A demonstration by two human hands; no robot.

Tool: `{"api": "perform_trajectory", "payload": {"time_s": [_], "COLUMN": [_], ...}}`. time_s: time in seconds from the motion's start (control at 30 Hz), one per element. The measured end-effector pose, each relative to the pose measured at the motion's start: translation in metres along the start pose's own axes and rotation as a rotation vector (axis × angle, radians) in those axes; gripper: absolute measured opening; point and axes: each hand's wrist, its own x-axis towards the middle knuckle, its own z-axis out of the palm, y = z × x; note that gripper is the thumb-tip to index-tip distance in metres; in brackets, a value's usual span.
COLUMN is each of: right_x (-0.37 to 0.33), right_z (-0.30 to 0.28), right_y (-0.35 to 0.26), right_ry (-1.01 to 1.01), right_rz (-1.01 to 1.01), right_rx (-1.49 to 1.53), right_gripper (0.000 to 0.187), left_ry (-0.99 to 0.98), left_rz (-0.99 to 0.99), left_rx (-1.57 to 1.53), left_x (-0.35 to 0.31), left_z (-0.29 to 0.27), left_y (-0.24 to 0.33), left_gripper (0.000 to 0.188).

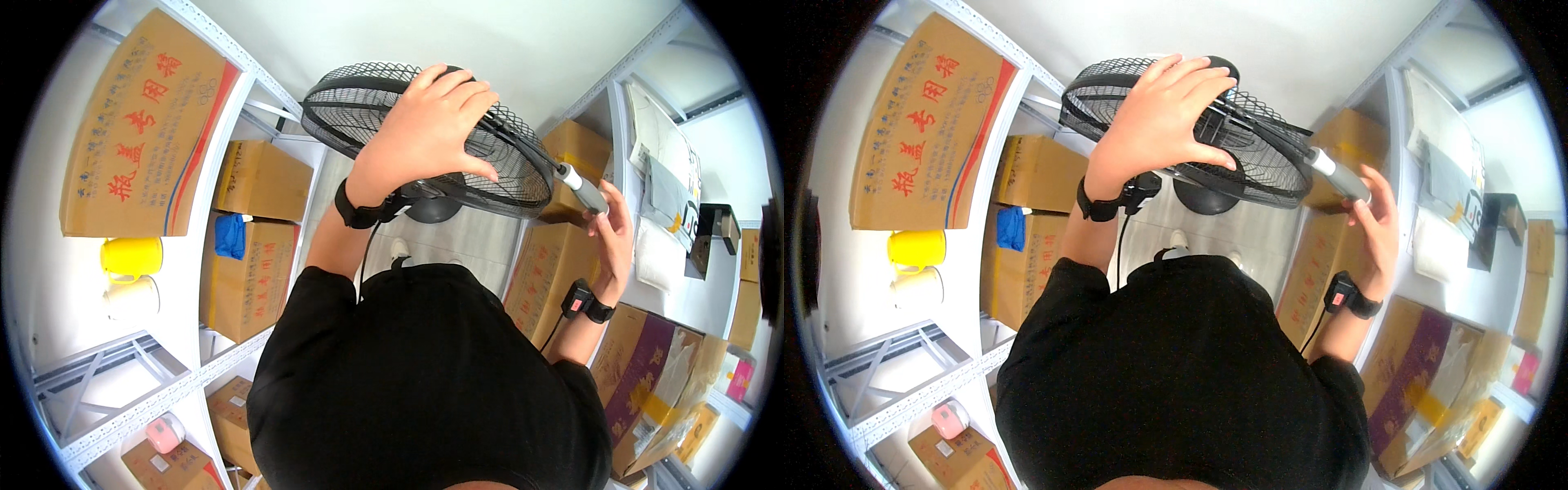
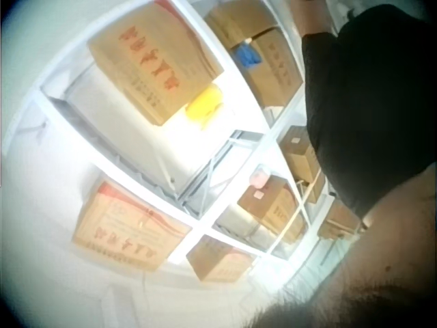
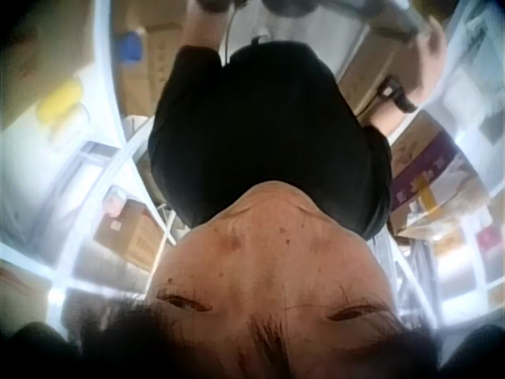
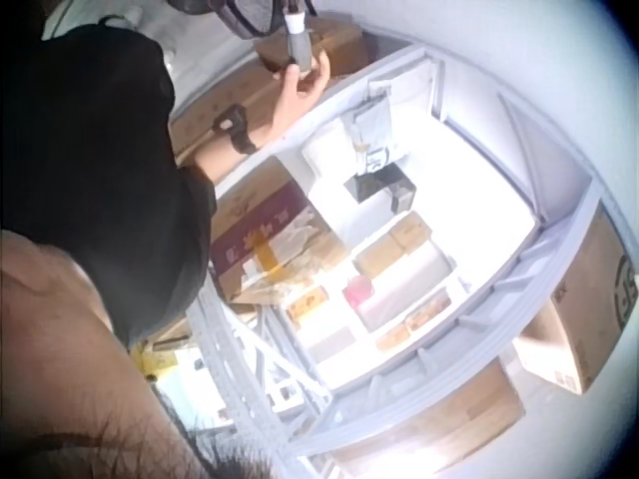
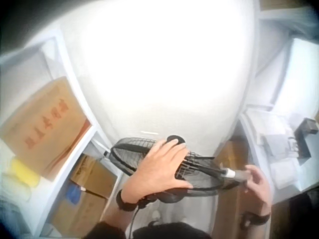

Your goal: The person assembles a standing fan by attaching the front grille to the fan head. They then use a screwdriver to tighten the screw securing the grille in place.

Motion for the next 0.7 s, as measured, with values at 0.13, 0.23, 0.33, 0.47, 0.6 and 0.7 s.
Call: {"api": "perform_trajectory", "payload": {"time_s": [0.13,0.23,0.33,0.47,0.6,0.7], "right_x": [0.003,0.004,0.004,0.002,0.003,-0.002], "right_z": [-0.011,-0.009,-0.006,-0.004,-0.017,-0.022], "right_y": [0.008,0.006,0.009,0.007,0.021,0.026], "right_ry": [-0.033,0.009,0.021,-0.078,-0.092,0.023], "right_rz": [0.064,0.209,0.209,0.093,0.111,0.256], "right_rx": [-0.010,0.020,0.008,-0.057,-0.003,0.003], "right_gripper": [0.028,0.038,0.041,0.041,0.040,0.042], "left_ry": [-0.009,-0.016,-0.018,-0.024,-0.005,-0.009], "left_rz": [-0.010,-0.016,-0.016,-0.019,-0.017,-0.010], "left_rx": [-0.011,0.004,-0.016,-0.016,-0.016,-0.017], "left_x": [0.000,-0.002,-0.001,0.000,-0.003,-0.004], "left_z": [-0.003,-0.003,-0.004,-0.003,-0.002,-0.002], "left_y": [0.000,0.001,0.001,0.001,0.000,0.000], "left_gripper": [0.081,0.081,0.081,0.081,0.082,0.082]}}
